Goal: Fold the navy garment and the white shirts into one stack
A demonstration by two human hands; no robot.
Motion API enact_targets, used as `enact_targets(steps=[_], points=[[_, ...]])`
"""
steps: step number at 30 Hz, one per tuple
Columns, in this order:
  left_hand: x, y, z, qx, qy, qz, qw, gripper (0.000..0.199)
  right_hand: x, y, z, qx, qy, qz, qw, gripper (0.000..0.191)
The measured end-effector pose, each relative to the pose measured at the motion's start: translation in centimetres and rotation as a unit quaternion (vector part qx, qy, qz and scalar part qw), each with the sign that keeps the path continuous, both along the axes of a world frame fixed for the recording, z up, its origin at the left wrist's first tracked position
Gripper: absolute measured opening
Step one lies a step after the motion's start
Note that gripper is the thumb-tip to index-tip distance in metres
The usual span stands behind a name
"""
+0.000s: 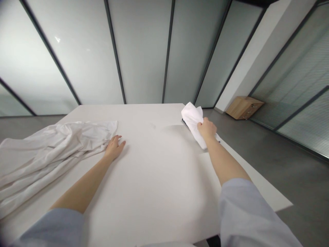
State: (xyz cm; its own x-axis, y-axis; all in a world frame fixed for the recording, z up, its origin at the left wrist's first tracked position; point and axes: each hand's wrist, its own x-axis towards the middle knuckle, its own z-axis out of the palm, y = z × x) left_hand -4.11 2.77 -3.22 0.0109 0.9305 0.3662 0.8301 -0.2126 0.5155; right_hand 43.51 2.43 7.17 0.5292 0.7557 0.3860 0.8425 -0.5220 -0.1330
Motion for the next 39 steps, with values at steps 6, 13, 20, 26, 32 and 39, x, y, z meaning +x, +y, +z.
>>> enact_targets(steps=[6, 13, 20, 26, 32, 39], points=[[-0.1, 0.0, -0.2, -0.001, 0.001, 0.006, 1.0, 0.041, 3.6, 1.8, 1.1, 0.007, -0.003, -0.018, 1.0, 0.034], [-0.3, 0.0, -0.5, 0.006, -0.001, 0.007, 1.0, 0.042, 4.4, 4.1, 0.5, -0.032, 0.015, -0.004, 0.999, 0.032], [-0.3, -0.1, -0.5, -0.004, -0.002, 0.008, 1.0, 0.042, 5.4, 5.4, -1.6, -0.098, 0.057, 0.009, 0.994, 0.041], [-0.2, -0.1, -0.3, -0.011, -0.004, 0.011, 1.0, 0.043, 5.7, 4.7, -3.2, -0.069, 0.021, -0.009, 0.997, 0.063], [-0.2, -0.1, -0.2, -0.01, -0.003, 0.007, 1.0, 0.043, 5.4, 3.9, -4.7, -0.096, 0.002, 0.051, 0.994, 0.051], [-0.1, 0.1, -0.2, 0.002, 0.009, -0.002, 1.0, 0.042, 4.0, 2.9, -3.9, -0.075, 0.005, 0.041, 0.996, 0.06]])
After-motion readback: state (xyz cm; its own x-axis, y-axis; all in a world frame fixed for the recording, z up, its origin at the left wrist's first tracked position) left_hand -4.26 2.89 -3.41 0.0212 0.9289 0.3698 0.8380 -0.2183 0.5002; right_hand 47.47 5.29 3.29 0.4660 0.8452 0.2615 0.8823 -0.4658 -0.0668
